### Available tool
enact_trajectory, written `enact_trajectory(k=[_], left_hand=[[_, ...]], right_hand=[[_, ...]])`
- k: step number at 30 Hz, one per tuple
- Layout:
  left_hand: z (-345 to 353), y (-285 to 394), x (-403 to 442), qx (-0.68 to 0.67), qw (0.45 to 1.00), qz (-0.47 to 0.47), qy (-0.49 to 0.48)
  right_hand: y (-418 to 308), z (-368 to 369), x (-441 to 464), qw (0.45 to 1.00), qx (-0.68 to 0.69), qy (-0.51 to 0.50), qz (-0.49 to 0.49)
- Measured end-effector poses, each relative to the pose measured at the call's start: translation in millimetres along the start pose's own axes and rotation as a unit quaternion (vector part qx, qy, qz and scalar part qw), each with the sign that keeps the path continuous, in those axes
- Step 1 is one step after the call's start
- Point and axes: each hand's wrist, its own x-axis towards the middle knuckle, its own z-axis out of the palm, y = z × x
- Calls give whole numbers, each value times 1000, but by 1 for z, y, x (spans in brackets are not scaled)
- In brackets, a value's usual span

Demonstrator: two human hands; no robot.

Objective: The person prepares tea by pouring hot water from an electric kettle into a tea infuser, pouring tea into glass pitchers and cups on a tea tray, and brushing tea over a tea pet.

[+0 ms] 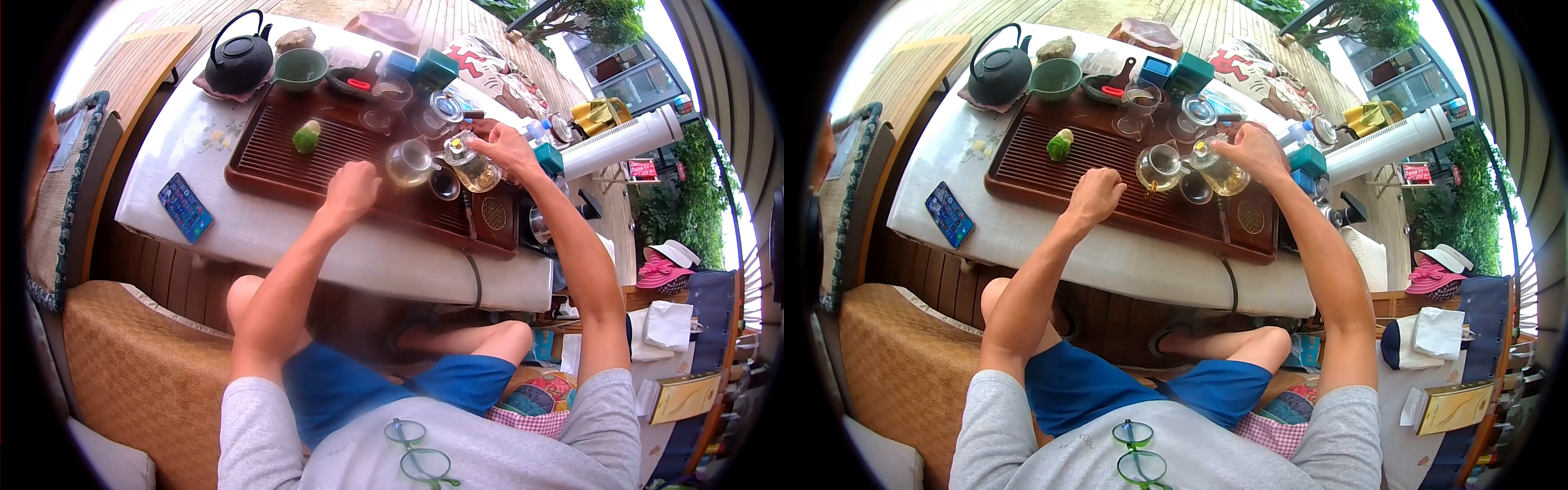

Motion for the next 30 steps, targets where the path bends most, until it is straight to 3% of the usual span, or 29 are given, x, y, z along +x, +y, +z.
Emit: enact_trajectory(k=[30], left_hand=[[6, -6, 0, -7, 1000, 7, 9]], right_hand=[[-7, 5, 10, 999, -36, -4, -14]])
